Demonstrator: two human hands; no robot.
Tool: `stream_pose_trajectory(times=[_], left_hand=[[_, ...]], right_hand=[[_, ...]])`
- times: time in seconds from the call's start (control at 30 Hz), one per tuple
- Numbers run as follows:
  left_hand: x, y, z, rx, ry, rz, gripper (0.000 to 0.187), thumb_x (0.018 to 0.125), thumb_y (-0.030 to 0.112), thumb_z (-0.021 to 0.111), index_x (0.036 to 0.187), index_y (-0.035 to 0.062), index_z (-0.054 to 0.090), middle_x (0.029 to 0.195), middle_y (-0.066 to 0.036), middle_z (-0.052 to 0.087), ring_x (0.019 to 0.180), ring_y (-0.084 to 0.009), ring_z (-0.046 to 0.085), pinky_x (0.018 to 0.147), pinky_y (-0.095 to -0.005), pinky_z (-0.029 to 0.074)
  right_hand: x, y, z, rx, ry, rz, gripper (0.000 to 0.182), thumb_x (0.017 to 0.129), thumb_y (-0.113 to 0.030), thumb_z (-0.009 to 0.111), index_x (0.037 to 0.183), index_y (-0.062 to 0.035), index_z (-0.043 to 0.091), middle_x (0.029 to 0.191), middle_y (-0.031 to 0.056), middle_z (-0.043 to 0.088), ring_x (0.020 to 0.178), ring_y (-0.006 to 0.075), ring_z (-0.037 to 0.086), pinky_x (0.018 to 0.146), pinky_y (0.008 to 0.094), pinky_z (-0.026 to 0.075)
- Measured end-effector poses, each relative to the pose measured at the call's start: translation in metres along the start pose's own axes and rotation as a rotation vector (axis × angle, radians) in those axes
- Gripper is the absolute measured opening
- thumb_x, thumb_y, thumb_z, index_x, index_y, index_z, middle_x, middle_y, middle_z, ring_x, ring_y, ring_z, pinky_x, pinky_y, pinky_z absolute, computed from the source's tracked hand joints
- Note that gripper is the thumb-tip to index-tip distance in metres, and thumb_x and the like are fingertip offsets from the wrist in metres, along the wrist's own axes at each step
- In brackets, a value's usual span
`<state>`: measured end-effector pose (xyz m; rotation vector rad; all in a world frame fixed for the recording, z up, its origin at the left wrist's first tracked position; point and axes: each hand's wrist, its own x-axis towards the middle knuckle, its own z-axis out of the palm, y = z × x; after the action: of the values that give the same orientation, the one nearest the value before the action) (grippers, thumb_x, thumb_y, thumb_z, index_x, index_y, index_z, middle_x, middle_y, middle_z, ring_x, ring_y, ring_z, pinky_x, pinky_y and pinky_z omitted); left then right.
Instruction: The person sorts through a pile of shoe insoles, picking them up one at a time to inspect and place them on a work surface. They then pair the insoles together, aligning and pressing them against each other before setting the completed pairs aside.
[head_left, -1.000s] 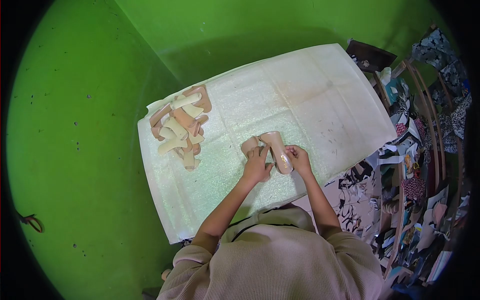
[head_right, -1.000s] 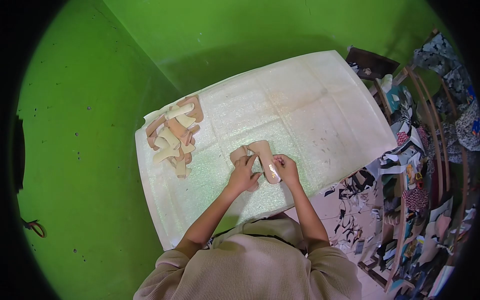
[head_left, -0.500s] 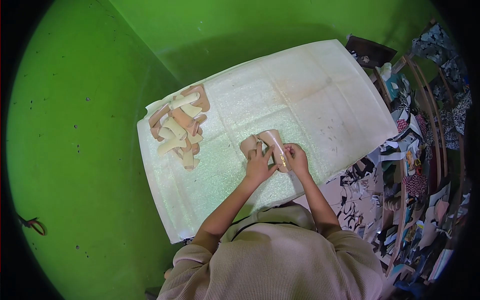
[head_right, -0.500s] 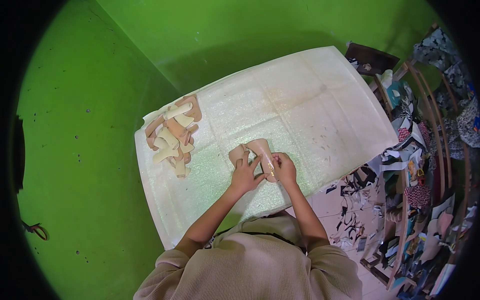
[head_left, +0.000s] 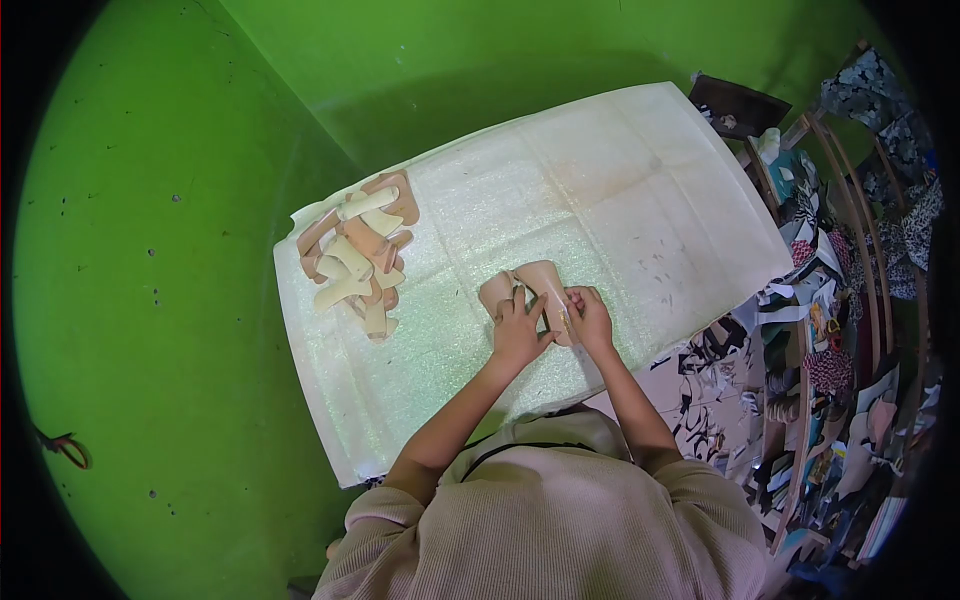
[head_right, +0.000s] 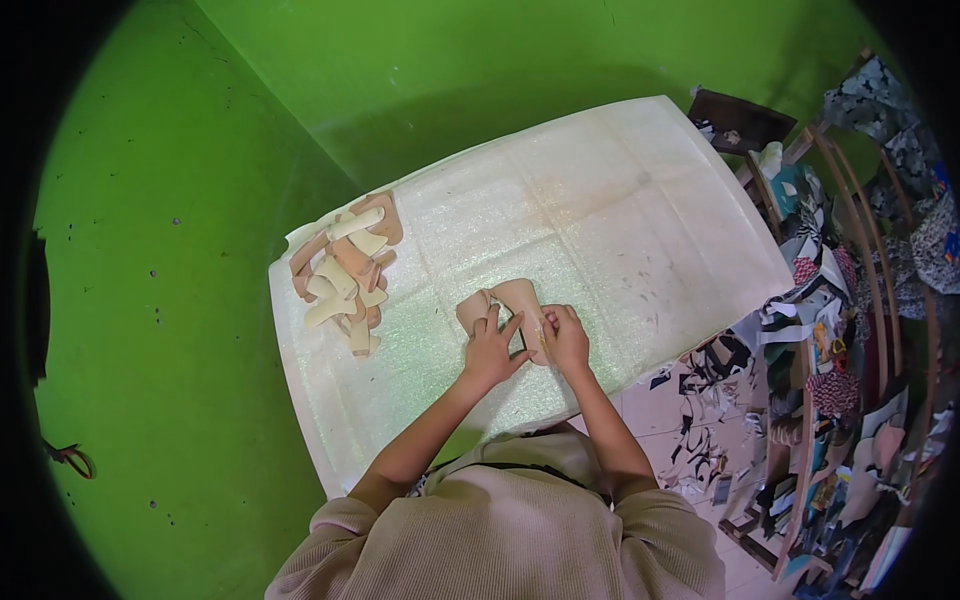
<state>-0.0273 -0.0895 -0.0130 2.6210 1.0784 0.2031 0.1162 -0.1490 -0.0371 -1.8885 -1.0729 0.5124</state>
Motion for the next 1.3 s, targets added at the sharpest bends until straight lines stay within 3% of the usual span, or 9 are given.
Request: stream_pose_trajectory(times=[0.1, 0.2, 0.33, 0.53, 0.6, 0.97, 1.3], left_hand=[[0.000, -0.001, 0.004, -0.053, 0.026, -0.003, 0.072, 0.064, 0.044, 0.070, 0.126, 0.0165, 0.047, 0.127, -0.021, 0.035, 0.104, -0.0387, 0.039, 0.087, -0.0459, 0.039], [0.000, -0.002, 0.003, 0.023, 0.033, 0.027, 0.069, 0.069, 0.046, 0.067, 0.128, 0.0181, 0.045, 0.128, -0.023, 0.035, 0.104, -0.0373, 0.043, 0.082, -0.0449, 0.045], [-0.001, -0.004, 0.005, 0.013, 0.058, 0.044, 0.069, 0.069, 0.045, 0.067, 0.128, 0.0179, 0.044, 0.128, -0.023, 0.035, 0.103, -0.0377, 0.044, 0.082, -0.0439, 0.045], [-0.012, -0.006, -0.006, -0.122, 0.214, 0.098, 0.064, 0.071, 0.034, 0.067, 0.127, 0.0110, 0.044, 0.127, -0.022, 0.037, 0.105, -0.0391, 0.043, 0.086, -0.0426, 0.043], [-0.019, -0.011, -0.014, -0.162, 0.260, 0.094, 0.062, 0.072, 0.030, 0.067, 0.126, 0.0080, 0.044, 0.126, -0.022, 0.037, 0.107, -0.0393, 0.042, 0.087, -0.0423, 0.041], [-0.084, -0.085, -0.035, -0.135, 0.445, -0.265, 0.058, 0.077, 0.024, 0.063, 0.126, 0.0026, 0.042, 0.125, -0.026, 0.037, 0.111, -0.0417, 0.041, 0.092, -0.0441, 0.037], [-0.129, -0.160, -0.031, -0.146, 0.587, -0.506, 0.052, 0.080, 0.016, 0.058, 0.125, -0.0020, 0.039, 0.119, -0.024, 0.044, 0.106, -0.0402, 0.045, 0.089, -0.0431, 0.039]], right_hand=[[0.000, 0.000, 0.000, -0.012, -0.003, -0.001, 0.021, 0.078, -0.004, 0.060, 0.099, -0.0035, 0.057, 0.086, 0.0104, 0.052, 0.072, 0.0201, 0.055, 0.067, 0.0289, 0.046], [-0.002, 0.002, 0.002, -0.047, 0.026, -0.042, 0.023, 0.078, -0.004, 0.060, 0.100, -0.0042, 0.056, 0.089, 0.0109, 0.052, 0.073, 0.0212, 0.056, 0.067, 0.0300, 0.047], [-0.002, 0.005, 0.005, -0.101, 0.017, -0.033, 0.025, 0.078, -0.006, 0.060, 0.102, -0.0057, 0.055, 0.096, 0.0120, 0.050, 0.083, 0.0257, 0.055, 0.073, 0.0334, 0.046], [-0.007, -0.016, 0.006, -0.223, 0.096, -0.161, 0.029, 0.077, -0.009, 0.059, 0.105, -0.0066, 0.053, 0.103, 0.0147, 0.045, 0.101, 0.0334, 0.044, 0.087, 0.0401, 0.037], [-0.009, -0.025, 0.011, -0.246, 0.113, -0.219, 0.030, 0.076, -0.009, 0.059, 0.105, -0.0062, 0.053, 0.103, 0.0147, 0.046, 0.101, 0.0326, 0.044, 0.088, 0.0405, 0.035], [-0.023, -0.079, 0.080, -0.178, -0.031, -0.537, 0.029, 0.076, -0.010, 0.057, 0.105, -0.0086, 0.055, 0.105, 0.0120, 0.047, 0.100, 0.0299, 0.044, 0.086, 0.0417, 0.033], [-0.038, -0.111, 0.152, -0.152, -0.328, -0.598, 0.026, 0.077, -0.010, 0.058, 0.103, -0.0087, 0.055, 0.106, 0.0108, 0.047, 0.101, 0.0282, 0.044, 0.086, 0.0395, 0.033]])
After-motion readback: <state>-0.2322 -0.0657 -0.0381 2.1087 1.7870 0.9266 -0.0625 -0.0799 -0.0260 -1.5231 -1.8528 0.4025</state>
